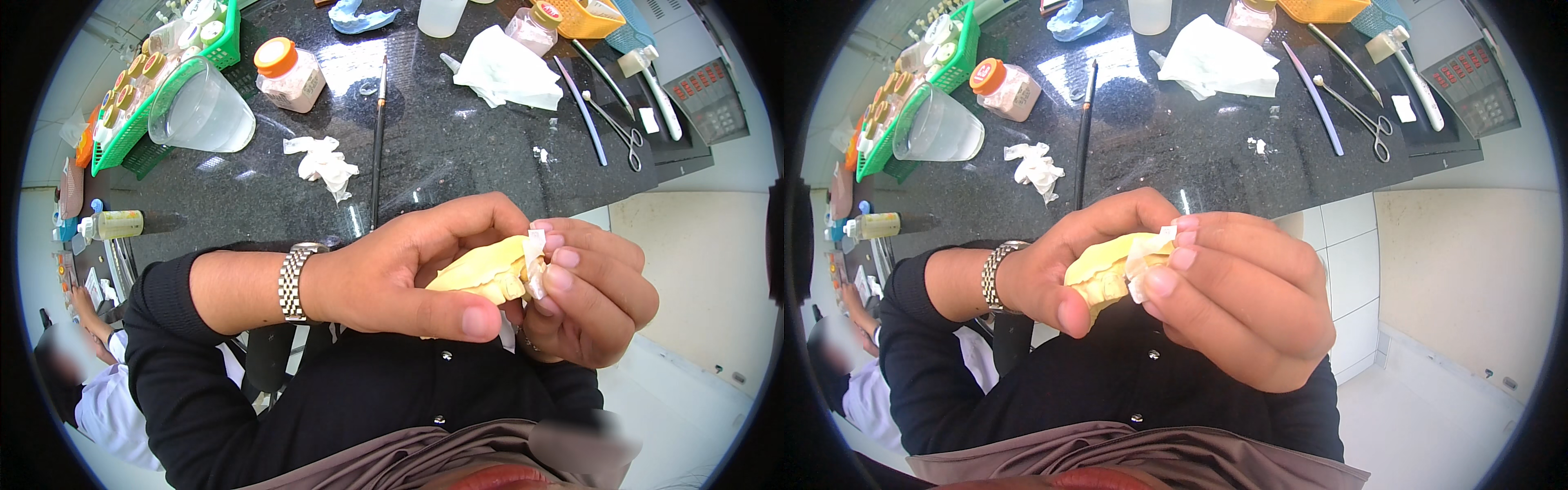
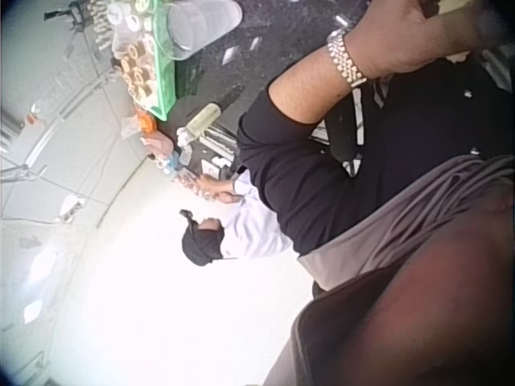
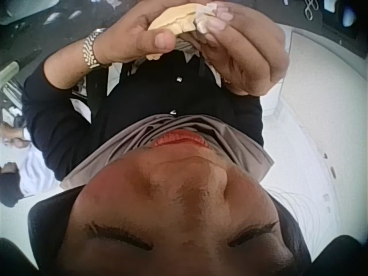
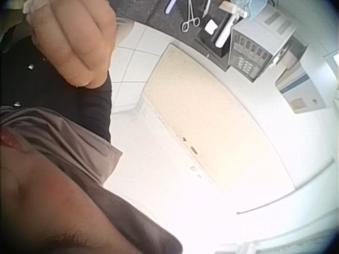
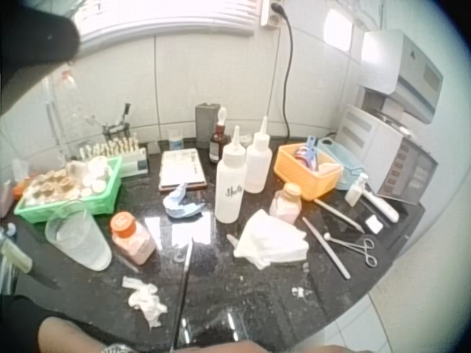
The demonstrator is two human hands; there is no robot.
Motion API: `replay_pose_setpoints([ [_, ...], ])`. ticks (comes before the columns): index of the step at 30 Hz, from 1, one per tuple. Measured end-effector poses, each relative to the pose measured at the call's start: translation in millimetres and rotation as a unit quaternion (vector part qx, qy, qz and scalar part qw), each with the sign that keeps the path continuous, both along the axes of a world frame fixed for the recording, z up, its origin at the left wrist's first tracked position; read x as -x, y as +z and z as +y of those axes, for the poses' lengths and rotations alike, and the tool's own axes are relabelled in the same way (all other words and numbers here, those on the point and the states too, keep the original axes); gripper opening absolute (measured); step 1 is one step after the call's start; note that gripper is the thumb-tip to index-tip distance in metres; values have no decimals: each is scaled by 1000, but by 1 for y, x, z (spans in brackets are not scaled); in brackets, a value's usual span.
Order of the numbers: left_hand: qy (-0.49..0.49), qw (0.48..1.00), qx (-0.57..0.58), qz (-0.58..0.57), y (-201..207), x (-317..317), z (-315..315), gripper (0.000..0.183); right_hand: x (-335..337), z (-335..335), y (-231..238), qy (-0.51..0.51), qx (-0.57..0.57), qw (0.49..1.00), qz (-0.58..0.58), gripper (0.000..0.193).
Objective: The person uses a metal tool to scrape and shape a yellow dental cast held in their left hand. They then switch to a small brush to apply a white substance to a small, separate white object, repeatedly dipping the brush into a container on the table. The person works at a cluttered workbench with various dental tools and materials visible.
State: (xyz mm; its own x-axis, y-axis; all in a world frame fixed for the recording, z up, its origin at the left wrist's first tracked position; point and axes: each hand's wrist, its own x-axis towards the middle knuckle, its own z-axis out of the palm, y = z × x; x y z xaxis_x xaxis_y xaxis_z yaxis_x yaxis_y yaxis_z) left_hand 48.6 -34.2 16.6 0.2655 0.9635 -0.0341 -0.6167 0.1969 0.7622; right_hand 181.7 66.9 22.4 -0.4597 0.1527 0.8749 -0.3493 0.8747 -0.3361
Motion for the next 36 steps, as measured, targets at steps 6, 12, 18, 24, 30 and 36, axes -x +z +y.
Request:
replay_pose_setpoints([
  [6, 7, 999, 4, 50, -5, 1, 0, 86, -1, 1, 1, 0, 63, 998, -19, 24],
  [12, 86, 996, -26, -25, -15, 0, 7, 48, 6, 19, -8, 18, 150, 988, 13, 16],
  [18, 165, 979, 89, 76, -11, 13, 18, 49, 6, 28, -16, 9, 244, 970, 20, 14],
  [24, 198, 955, 72, 207, -20, 18, 27, 33, 3, 32, -22, 8, 273, 962, 20, 13],
  [30, 174, 869, -29, 462, -16, 24, 27, 33, 0, 31, -25, 15, 292, 956, 31, 13],
  [36, 221, 700, -129, 667, -15, 32, 32, 30, -2, 29, -21, 24, 299, 953, 33, 12],
])
